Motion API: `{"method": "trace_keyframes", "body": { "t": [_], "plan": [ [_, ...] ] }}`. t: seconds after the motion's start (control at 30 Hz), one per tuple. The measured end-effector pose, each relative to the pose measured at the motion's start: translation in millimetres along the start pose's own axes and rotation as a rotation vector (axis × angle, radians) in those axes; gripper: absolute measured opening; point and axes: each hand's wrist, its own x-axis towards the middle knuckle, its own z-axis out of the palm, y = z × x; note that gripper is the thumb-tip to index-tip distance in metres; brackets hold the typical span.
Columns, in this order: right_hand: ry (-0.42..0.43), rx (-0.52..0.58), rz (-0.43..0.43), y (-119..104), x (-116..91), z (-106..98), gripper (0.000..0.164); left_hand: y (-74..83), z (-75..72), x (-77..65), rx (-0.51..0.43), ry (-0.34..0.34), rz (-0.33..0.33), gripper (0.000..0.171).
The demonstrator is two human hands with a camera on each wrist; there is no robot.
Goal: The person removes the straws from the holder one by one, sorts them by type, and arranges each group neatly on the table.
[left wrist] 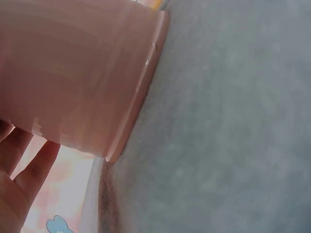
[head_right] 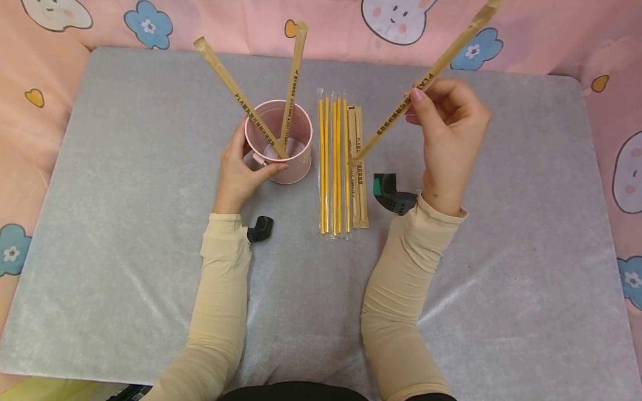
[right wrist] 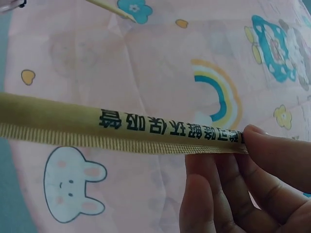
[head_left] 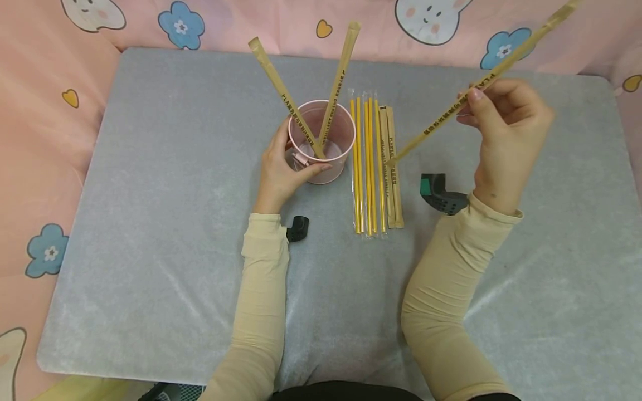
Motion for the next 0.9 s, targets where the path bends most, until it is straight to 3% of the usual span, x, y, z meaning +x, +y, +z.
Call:
{"method": "trace_keyframes", "body": {
  "t": [0.17, 0.3, 0.4, 0.53, 0.9],
  "plan": [
    [-0.058, -0.060, -0.028, 0.6, 0.2, -3.8, 0.014, -0.7, -0.4, -0.1, -0.001, 0.002, 0.002, 0.096],
    [-0.071, -0.077, 0.025, 0.4, 0.4, -5.5, 0.012, -1.3, -0.4, 0.4, -0.003, 0.006, 0.005, 0.096],
    [-0.047, -0.046, 0.109, -0.2, 0.5, -5.0, 0.009, -1.8, -0.3, 0.6, 0.000, 0.006, 0.006, 0.097],
    [-0.076, -0.074, 0.140, 0.3, 0.5, -5.3, 0.001, -1.6, -0.3, 0.3, 0.004, 0.004, 0.000, 0.098],
    [-0.155, -0.188, 0.211, 4.7, 1.7, -10.3, 0.003, -1.6, -0.1, 0.4, -0.001, -0.003, -0.004, 0.095]
  ]
}}
